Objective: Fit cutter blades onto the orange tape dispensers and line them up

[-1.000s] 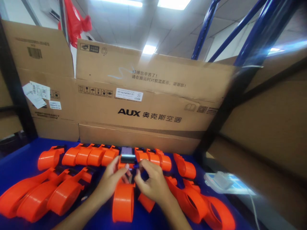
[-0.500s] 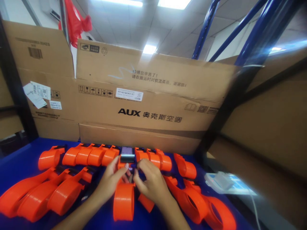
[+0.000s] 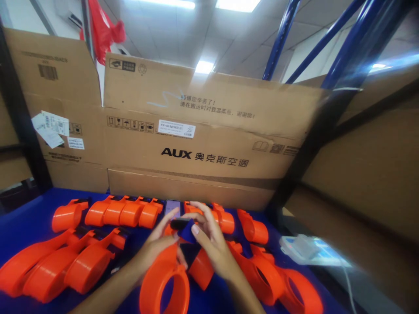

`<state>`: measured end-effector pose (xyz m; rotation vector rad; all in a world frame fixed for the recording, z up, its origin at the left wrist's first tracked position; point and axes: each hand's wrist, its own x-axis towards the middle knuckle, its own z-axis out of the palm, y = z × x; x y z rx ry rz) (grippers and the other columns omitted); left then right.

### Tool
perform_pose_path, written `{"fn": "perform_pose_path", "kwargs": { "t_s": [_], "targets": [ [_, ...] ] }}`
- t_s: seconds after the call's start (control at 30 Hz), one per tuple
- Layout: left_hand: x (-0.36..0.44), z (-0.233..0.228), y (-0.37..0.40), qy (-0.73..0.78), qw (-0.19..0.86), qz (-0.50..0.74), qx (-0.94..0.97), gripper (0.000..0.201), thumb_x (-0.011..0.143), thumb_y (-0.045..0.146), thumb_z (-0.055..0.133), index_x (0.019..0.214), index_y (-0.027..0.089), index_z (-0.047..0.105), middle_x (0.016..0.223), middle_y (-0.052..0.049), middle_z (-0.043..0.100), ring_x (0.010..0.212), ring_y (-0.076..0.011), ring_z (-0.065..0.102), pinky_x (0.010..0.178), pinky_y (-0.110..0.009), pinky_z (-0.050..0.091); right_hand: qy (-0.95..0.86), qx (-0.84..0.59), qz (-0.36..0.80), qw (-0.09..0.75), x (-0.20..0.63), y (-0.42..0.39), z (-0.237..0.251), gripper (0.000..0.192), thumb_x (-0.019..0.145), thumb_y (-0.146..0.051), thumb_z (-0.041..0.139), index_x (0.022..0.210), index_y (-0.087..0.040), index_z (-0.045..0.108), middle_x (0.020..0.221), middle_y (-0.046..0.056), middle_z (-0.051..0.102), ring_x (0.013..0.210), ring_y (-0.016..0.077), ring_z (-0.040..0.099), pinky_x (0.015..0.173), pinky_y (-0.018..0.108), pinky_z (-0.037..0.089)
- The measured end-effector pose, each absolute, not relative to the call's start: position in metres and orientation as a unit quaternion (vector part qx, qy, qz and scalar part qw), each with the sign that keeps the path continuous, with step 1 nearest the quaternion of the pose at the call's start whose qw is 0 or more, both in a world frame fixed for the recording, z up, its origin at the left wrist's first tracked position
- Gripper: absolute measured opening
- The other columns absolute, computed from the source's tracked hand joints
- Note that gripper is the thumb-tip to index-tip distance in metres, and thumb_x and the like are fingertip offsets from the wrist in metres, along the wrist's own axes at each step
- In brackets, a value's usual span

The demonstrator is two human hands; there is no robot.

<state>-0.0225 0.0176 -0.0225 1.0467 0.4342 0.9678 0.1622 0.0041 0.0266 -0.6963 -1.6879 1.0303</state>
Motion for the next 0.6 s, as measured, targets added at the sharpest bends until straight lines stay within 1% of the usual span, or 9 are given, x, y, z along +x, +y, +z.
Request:
{"fn": "perform_pose_path", "kwargs": {
  "t_s": [0.03,0.1,0.2,0.27,0.3,0.37,0.43,0.5,0.6],
  "targets": [
    [-0.023,-0.024,0.018,0.178,0.747,0.420,0.484,0.092,0.090,0.041,0.066,0.159,0.029,0.006,0.069,-0.007,0.076,0.063,-0.0300,0.076,0.059,-0.036,0.057,-0.695,-0.267,0.464,0.481,0.162,0.004,0.028,0.045,0.098,-0.037,0.051,0.139,-0.029,0.035,0.112,0.007,0.062,0.100,0.0211,0.062,0.089,0.035,0.048],
    [-0.021,-0.025,0.015,0.155,0.758,0.403,0.489,0.084,0.092,0.039,0.064,0.158,0.029,0.013,0.075,-0.009,0.077,0.068,-0.0302,0.077,0.062,-0.037,0.058,-0.685,-0.233,0.514,0.460,0.161,0.002,0.029,0.043,0.098,-0.039,0.052,0.137,-0.030,0.038,0.111,0.007,0.062,0.097,0.0215,0.063,0.085,0.035,0.048],
    [-0.018,-0.018,0.005,0.161,0.734,0.437,0.494,0.071,0.086,0.029,0.072,0.149,0.032,0.041,0.106,-0.012,0.076,0.073,-0.0266,0.077,0.068,-0.038,0.059,-0.676,-0.231,0.520,0.470,0.160,0.001,0.027,0.039,0.096,-0.041,0.055,0.131,-0.030,0.041,0.108,0.005,0.060,0.096,0.0215,0.061,0.082,0.034,0.048],
    [-0.016,-0.012,0.000,0.177,0.695,0.478,0.506,0.066,0.078,0.021,0.080,0.138,0.030,0.055,0.130,-0.013,0.067,0.092,-0.0285,0.075,0.082,-0.039,0.058,-0.680,-0.259,0.483,0.486,0.159,0.002,0.024,0.038,0.095,-0.041,0.058,0.127,-0.030,0.043,0.104,0.004,0.058,0.097,0.0210,0.059,0.084,0.034,0.047],
    [-0.016,-0.010,-0.002,0.185,0.679,0.493,0.511,0.064,0.075,0.019,0.081,0.134,0.029,0.059,0.135,-0.013,0.064,0.103,-0.0304,0.072,0.088,-0.039,0.056,-0.685,-0.276,0.461,0.492,0.158,0.002,0.022,0.037,0.094,-0.041,0.060,0.125,-0.029,0.044,0.102,0.003,0.057,0.096,0.0206,0.058,0.085,0.034,0.046],
    [-0.017,-0.008,-0.002,0.194,0.660,0.509,0.517,0.060,0.074,0.018,0.082,0.131,0.026,0.063,0.135,-0.013,0.065,0.121,-0.0339,0.062,0.097,-0.040,0.052,-0.695,-0.302,0.425,0.496,0.156,0.004,0.018,0.034,0.093,-0.042,0.061,0.121,-0.028,0.045,0.099,0.002,0.056,0.094,0.0197,0.056,0.085,0.034,0.045],
    [-0.018,-0.008,0.000,0.195,0.653,0.513,0.522,0.058,0.075,0.021,0.081,0.130,0.025,0.064,0.131,-0.013,0.068,0.130,-0.0361,0.055,0.100,-0.042,0.050,-0.699,-0.313,0.405,0.499,0.154,0.006,0.015,0.032,0.094,-0.042,0.059,0.118,-0.027,0.045,0.097,0.002,0.054,0.090,0.0187,0.054,0.082,0.033,0.045],
    [-0.021,-0.009,0.003,0.191,0.649,0.512,0.529,0.057,0.076,0.023,0.081,0.130,0.024,0.065,0.128,-0.013,0.069,0.134,-0.0371,0.050,0.104,-0.045,0.047,-0.699,-0.320,0.392,0.505,0.153,0.007,0.014,0.029,0.094,-0.042,0.058,0.115,-0.027,0.044,0.093,0.001,0.052,0.086,0.0176,0.052,0.079,0.032,0.044],
    [-0.023,-0.011,0.004,0.193,0.639,0.512,0.541,0.054,0.077,0.028,0.079,0.129,0.022,0.066,0.129,-0.014,0.069,0.131,-0.0370,0.053,0.108,-0.047,0.043,-0.699,-0.328,0.374,0.514,0.152,0.008,0.014,0.024,0.094,-0.039,0.059,0.107,-0.026,0.043,0.090,-0.001,0.049,0.083,0.0162,0.049,0.076,0.030,0.043]
  ]
}}
